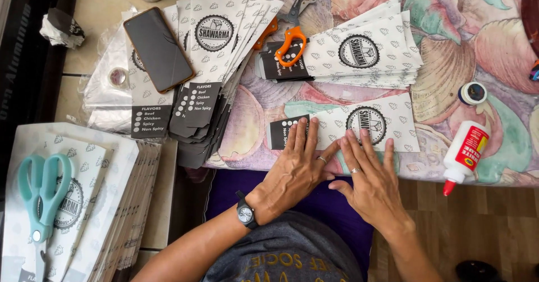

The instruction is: The person applies glue from a bottle to the edges of printed paper sleeves by hand and folds them into a flat state on a table.

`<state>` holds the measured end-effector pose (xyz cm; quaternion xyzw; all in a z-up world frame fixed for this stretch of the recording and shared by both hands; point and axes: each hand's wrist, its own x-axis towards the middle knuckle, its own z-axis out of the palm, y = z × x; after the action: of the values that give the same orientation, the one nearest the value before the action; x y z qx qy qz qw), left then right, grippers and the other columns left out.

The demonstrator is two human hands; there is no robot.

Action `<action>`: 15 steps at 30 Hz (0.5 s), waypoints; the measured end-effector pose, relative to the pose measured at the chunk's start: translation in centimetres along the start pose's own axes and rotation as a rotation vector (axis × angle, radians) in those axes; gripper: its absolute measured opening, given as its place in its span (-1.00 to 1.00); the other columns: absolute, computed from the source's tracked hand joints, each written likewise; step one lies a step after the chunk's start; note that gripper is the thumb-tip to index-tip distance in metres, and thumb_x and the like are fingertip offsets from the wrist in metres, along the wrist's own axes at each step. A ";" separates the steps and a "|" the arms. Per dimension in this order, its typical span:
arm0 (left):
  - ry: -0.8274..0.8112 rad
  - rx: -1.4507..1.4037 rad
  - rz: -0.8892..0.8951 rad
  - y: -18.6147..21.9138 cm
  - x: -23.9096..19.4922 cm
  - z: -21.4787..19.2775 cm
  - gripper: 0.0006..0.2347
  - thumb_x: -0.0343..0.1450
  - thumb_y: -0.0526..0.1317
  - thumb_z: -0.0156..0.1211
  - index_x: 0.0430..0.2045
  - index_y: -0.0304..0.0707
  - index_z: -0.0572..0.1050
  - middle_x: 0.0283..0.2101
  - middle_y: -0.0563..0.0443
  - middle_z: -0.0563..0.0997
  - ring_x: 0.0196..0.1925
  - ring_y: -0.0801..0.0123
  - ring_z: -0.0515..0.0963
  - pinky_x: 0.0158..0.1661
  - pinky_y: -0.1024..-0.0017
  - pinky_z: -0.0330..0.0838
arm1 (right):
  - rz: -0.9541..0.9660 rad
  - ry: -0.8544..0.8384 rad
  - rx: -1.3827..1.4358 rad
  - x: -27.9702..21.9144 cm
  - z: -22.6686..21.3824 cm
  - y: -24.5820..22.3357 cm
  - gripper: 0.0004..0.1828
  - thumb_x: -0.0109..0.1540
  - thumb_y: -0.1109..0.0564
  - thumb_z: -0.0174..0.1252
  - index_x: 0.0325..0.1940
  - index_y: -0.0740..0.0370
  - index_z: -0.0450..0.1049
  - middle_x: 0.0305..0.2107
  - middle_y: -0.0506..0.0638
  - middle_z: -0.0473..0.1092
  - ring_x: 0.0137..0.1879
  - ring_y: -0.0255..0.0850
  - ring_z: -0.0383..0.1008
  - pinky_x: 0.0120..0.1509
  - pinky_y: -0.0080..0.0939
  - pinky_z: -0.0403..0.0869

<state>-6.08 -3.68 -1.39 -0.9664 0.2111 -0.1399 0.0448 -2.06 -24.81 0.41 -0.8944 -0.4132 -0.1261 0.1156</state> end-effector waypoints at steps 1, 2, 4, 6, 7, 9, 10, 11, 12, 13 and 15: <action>-0.006 -0.070 -0.014 0.0 -0.2 0.2 -0.39 0.60 0.23 -0.26 0.51 -0.04 -0.01 0.42 -0.72 0.09 0.45 -0.55 0.20 0.38 -0.20 0.21 | 0.067 -0.069 -0.022 -0.2 -0.2 0.1 -0.13 0.40 -0.42 -0.42 0.63 0.14 -0.21 0.58 0.01 -0.20 0.67 0.00 -0.26 0.70 0.39 -0.31; -0.010 -0.137 -0.031 -0.2 -0.3 0.4 -0.38 0.58 0.24 -0.20 0.51 -0.02 -0.02 0.45 -0.69 0.02 0.49 -0.54 0.12 0.42 -0.20 0.16 | 0.129 -0.135 -0.044 -0.2 -0.3 0.2 -0.08 0.37 -0.50 -0.58 0.64 0.11 -0.27 0.59 -0.02 -0.25 0.68 0.01 -0.31 0.68 0.42 -0.36; -0.010 -0.174 -0.025 -0.5 -0.4 0.0 -0.29 0.51 0.25 -0.01 0.50 -0.11 0.01 0.46 -0.67 0.02 0.51 -0.50 0.10 0.44 -0.19 0.10 | 0.216 -0.171 -0.078 -1.3 -0.9 2.7 -0.05 0.37 -0.50 -0.59 0.65 0.15 -0.27 0.57 0.08 -0.20 0.68 0.09 -0.32 0.65 0.45 -0.40; -0.007 -0.212 -0.019 -0.8 -0.5 -0.3 -0.20 0.44 0.25 0.18 0.48 -0.20 0.04 0.46 -0.66 0.02 0.53 -0.45 0.07 0.47 -0.19 0.04 | 0.302 -0.205 -0.116 -2.0 -1.6 4.0 -0.03 0.37 -0.51 -0.61 0.66 0.18 -0.28 0.56 0.18 -0.16 0.67 0.17 -0.33 0.61 0.48 -0.44; -0.011 -0.181 -0.020 -0.9 -0.6 -0.5 -0.21 0.48 0.25 0.10 0.47 -0.32 0.02 0.47 -0.63 0.03 0.54 -0.40 0.06 0.48 -0.13 0.01 | 0.300 -0.150 -0.135 -2.1 -1.8 4.1 -0.03 0.39 -0.47 -0.51 0.64 0.30 -0.13 0.53 0.28 -0.02 0.66 0.29 -0.19 0.58 0.59 -0.36; -0.022 -0.156 -0.023 -1.0 -1.1 -0.8 -0.21 0.52 0.25 0.03 0.46 -0.45 -0.01 0.48 -0.61 0.03 0.55 -0.35 0.04 0.50 -0.08 -0.01 | 0.298 -0.103 -0.149 -2.5 -2.1 4.0 -0.02 0.41 -0.42 -0.41 0.63 0.42 0.01 0.50 0.38 0.13 0.64 0.40 -0.05 0.56 0.69 -0.28; -0.007 -0.166 -0.059 -1.2 -1.3 -0.9 -0.19 0.50 0.26 0.04 0.43 -0.52 0.04 0.47 -0.61 0.06 0.55 -0.33 0.06 0.50 -0.06 -0.01 | 0.307 -0.096 -0.154 -2.5 -2.0 4.0 -0.04 0.40 -0.39 -0.33 0.62 0.44 0.03 0.50 0.38 0.12 0.64 0.37 -0.05 0.55 0.71 -0.26; 0.009 -0.177 -0.096 -1.4 -1.4 -1.1 -0.18 0.49 0.27 0.05 0.40 -0.59 0.08 0.46 -0.61 0.09 0.55 -0.31 0.08 0.50 -0.04 -0.01 | 0.317 -0.089 -0.159 -2.4 -1.9 3.9 -0.05 0.40 -0.36 -0.26 0.62 0.46 0.04 0.50 0.38 0.12 0.65 0.35 -0.05 0.54 0.72 -0.25; 0.008 -0.175 -0.097 -1.0 -1.3 -1.2 -0.18 0.49 0.27 0.05 0.40 -0.59 0.08 0.46 -0.61 0.09 0.55 -0.31 0.08 0.50 -0.04 -0.01 | 0.316 -0.088 -0.157 -2.4 -1.9 4.0 -0.05 0.40 -0.36 -0.26 0.62 0.46 0.04 0.50 0.38 0.12 0.65 0.35 -0.05 0.54 0.72 -0.25; -0.030 -0.058 -0.234 -0.6 -1.3 -1.4 -0.10 0.45 0.40 -0.15 0.39 -0.60 0.13 0.46 -0.62 0.08 0.54 -0.34 0.04 0.50 -0.07 -0.07 | 0.317 -0.097 -0.234 -2.4 -1.9 4.1 -0.06 0.40 -0.37 -0.21 0.57 0.49 0.19 0.48 0.36 0.21 0.65 0.34 0.03 0.57 0.68 -0.21; -0.064 0.067 -0.371 -0.2 -0.8 -2.0 0.00 0.40 0.53 -0.35 0.38 -0.62 0.17 0.46 -0.63 0.07 0.54 -0.37 0.01 0.49 -0.10 -0.13 | 0.316 -0.099 -0.309 -1.4 -2.0 3.9 -0.05 0.40 -0.38 -0.16 0.52 0.52 0.34 0.46 0.34 0.31 0.65 0.35 0.10 0.61 0.63 -0.16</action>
<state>-7.26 -3.20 0.38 -0.9907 0.0228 -0.1218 0.0570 -0.18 -28.91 1.46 -0.9602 -0.2490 -0.1242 -0.0248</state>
